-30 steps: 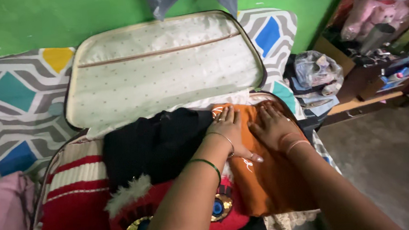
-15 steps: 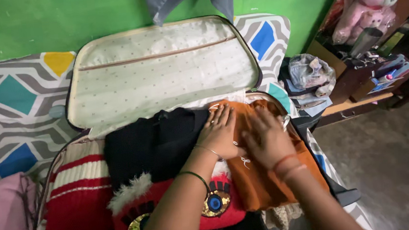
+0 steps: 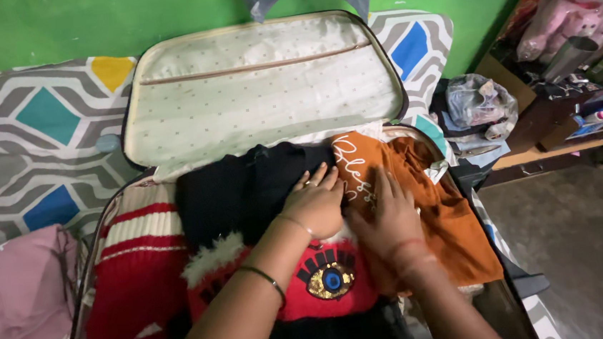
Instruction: The person packs a suitcase by placing clothes inside, closing the suitcase, and then moving it to an open wardrobe.
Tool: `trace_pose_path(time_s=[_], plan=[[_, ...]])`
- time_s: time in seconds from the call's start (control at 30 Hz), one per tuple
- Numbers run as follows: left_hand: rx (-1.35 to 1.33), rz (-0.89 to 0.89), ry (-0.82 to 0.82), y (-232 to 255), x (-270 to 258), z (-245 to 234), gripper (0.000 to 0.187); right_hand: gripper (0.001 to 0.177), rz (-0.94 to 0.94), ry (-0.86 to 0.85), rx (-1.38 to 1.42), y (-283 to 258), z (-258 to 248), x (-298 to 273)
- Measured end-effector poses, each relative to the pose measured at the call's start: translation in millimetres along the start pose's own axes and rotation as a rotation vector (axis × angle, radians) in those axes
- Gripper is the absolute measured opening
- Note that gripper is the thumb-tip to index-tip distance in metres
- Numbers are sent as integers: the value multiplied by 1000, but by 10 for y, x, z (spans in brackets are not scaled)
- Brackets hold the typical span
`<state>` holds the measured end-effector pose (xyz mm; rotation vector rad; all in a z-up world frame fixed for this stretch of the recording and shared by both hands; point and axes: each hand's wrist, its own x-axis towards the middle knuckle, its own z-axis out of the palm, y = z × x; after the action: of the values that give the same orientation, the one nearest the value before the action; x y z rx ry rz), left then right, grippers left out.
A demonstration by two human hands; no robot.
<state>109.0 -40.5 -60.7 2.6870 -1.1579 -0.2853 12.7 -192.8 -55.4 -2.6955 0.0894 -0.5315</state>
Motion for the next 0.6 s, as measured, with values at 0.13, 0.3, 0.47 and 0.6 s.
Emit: trace_pose_path(time_s=[0.13,0.3,0.47,0.6], plan=[[-34,-69,-54,152,21,-122,59,78,427,-36,353,247,-35,196],[-87,-177,23,462,55,-143,55,78,218,152,680,673,-10,61],[86,-339,3,881,87,-136,60,82,269,138,604,634,-45,39],[75,-363,-18,762,160,-86,52,75,-18,202,413,577,-91,19]])
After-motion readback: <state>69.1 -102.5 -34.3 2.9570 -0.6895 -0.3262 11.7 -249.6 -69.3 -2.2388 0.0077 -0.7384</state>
